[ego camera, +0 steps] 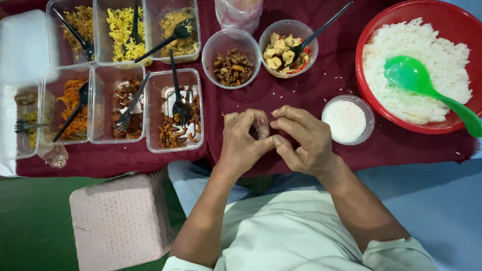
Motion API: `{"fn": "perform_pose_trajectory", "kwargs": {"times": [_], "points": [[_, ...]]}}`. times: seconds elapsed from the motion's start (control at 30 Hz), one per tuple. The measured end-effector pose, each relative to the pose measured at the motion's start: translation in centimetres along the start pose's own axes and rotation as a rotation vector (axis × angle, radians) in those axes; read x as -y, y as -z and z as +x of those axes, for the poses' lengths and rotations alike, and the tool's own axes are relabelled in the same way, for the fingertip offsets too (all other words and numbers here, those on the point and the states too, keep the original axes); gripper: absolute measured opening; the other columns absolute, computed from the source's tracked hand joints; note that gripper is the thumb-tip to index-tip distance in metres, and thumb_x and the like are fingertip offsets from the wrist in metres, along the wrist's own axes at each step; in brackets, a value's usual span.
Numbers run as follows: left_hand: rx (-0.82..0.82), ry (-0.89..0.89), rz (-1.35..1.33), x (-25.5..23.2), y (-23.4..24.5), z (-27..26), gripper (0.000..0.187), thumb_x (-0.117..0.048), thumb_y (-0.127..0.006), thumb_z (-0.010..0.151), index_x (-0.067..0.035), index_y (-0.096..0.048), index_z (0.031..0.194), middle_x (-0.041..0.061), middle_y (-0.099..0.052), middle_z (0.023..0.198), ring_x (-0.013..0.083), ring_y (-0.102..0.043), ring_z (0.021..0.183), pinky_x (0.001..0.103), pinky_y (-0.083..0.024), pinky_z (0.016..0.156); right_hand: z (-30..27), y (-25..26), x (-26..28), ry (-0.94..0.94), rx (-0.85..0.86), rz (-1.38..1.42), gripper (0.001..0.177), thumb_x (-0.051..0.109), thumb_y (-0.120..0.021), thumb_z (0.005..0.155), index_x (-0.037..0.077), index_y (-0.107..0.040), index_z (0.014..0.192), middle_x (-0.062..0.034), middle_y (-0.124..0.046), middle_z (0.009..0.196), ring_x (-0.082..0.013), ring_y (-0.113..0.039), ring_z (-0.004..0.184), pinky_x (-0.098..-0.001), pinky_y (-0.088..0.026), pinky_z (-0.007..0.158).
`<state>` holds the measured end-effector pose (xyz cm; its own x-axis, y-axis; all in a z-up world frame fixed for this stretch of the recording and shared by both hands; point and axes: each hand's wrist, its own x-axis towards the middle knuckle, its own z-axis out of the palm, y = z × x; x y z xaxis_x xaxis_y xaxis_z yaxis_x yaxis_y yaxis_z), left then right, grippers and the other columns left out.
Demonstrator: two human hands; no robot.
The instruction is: Packaging various food ingredients into a small plastic bag and cup using a spoon
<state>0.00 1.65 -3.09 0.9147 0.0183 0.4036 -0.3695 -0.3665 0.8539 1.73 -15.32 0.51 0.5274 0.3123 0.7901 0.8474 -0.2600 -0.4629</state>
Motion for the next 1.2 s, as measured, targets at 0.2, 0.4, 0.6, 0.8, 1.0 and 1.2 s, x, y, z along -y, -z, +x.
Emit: {"fn": "perform_pose_trajectory", "kwargs": {"times": [0.2,0.4,0.6,0.8,1.0,1.2], "points": [[0.008,-0.068,0.070,0.5,-0.3,-0.1,0.040,-0.026,-0.093,0.063,-0.017,-0.064,0.089,0.000,-0.066,0.066,0.0245,-0.067,0.069,0.033,-0.044,0.083,0.9,-0.3,0.3,0.015,0.037,-0.073,0.015,0.010,-0.071,0.092,-0.002,-0.075,0.099,-0.0214,-0.072,0.108,-0.0355,-0.073,0.085,-0.0397,-0.061,0.069],[0.009,-0.111,0.109,0.2,-0.3,-0.1,0.036,-0.014,-0.086,0.064,-0.014,-0.064,0.093,0.003,-0.068,0.070,0.0255,-0.067,0.069,0.035,-0.043,0.084,0.2,-0.4,-0.3,-0.004,0.050,-0.084,0.016,0.012,-0.074,0.092,-0.004,-0.073,0.095,-0.0228,-0.071,0.110,-0.0388,-0.073,0.089,-0.0417,-0.060,0.071],[0.020,-0.105,0.132,-0.2,-0.1,0.0,0.036,-0.015,-0.084,0.064,-0.014,-0.063,0.094,0.004,-0.067,0.071,0.0260,-0.066,0.069,0.036,-0.043,0.085,-0.1,-0.5,-0.3,-0.055,0.052,-0.083,0.018,0.014,-0.076,0.092,-0.004,-0.072,0.093,-0.0217,-0.071,0.111,-0.0395,-0.073,0.097,-0.0442,-0.061,0.077],[0.005,-0.099,0.140,-0.8,0.0,0.2,0.038,-0.012,-0.083,0.061,-0.015,-0.062,0.093,0.002,-0.065,0.070,0.0246,-0.065,0.068,0.035,-0.043,0.084,-0.4,-0.6,-0.4,-0.080,0.056,-0.099,0.018,0.016,-0.078,0.091,-0.002,-0.072,0.092,-0.0193,-0.072,0.111,-0.0383,-0.073,0.098,-0.0420,-0.061,0.078],[-0.008,-0.105,0.148,-0.8,-0.2,0.3,0.031,-0.014,-0.081,0.066,-0.016,-0.061,0.090,0.001,-0.065,0.069,0.0238,-0.065,0.066,0.033,-0.043,0.081,-0.6,-0.7,-0.6,-0.092,0.051,-0.107,0.013,0.009,-0.078,0.089,-0.002,-0.071,0.090,-0.0204,-0.071,0.110,-0.0396,-0.073,0.099,-0.0425,-0.061,0.078],[-0.040,-0.099,0.158,-0.4,-0.4,0.2,0.028,-0.017,-0.082,0.069,-0.017,-0.060,0.087,0.001,-0.064,0.068,0.0233,-0.065,0.066,0.033,-0.044,0.080,-0.5,-0.7,-0.5,-0.116,0.062,-0.110,0.013,0.009,-0.078,0.090,-0.002,-0.071,0.089,-0.0196,-0.072,0.108,-0.0387,-0.074,0.099,-0.0421,-0.061,0.077]]}}
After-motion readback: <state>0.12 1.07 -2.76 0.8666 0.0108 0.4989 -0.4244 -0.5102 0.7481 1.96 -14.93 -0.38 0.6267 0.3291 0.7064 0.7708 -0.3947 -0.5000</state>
